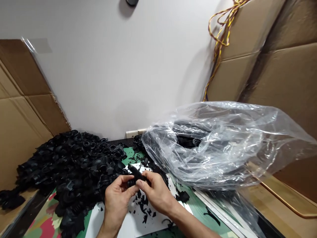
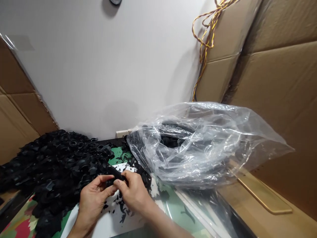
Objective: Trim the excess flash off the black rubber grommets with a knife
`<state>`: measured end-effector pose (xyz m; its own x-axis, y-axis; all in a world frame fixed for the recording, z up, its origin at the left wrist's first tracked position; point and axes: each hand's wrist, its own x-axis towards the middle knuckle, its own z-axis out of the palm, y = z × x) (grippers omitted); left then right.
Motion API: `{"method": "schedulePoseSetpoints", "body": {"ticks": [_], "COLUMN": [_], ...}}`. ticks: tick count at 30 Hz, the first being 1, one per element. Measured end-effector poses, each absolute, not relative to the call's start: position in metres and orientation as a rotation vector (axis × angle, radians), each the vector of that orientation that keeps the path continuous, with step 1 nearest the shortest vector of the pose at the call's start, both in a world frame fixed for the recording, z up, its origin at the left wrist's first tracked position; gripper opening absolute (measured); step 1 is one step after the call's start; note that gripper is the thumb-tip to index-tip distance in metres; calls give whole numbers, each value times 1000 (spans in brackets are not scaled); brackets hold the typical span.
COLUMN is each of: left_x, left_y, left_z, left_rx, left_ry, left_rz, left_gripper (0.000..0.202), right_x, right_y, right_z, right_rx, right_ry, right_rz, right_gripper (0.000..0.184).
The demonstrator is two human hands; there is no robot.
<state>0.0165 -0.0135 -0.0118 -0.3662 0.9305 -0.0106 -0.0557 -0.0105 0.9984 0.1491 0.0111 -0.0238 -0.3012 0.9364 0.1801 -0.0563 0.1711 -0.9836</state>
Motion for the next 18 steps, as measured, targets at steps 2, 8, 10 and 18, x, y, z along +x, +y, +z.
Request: {"method": "schedulePoseSetpoints", "body": {"ticks": [2,8,10,18], "left_x": [18,17,16,15], "left_y": [-13,-11,-10,-8], "left_z": [-9,-12,-14,-1], "left_rx": [942,914,925,1018], "left_ry": [1394,1352,1363,1484], "left_rz": [1502,1514,1519,1533], "left_gripper": [30,28,28,41], "right_x": [146,143,142,149], "right_y": [12,15,15,19], "right_z": [-25,-33,-34,-13], "right_rx": [-804,-673,-673,-888], "right_ry": [-1389,-1043,-1019,-1406], "right_rz": [1393,1692,1720,1248], "right_gripper": [30,41,42,24]}}
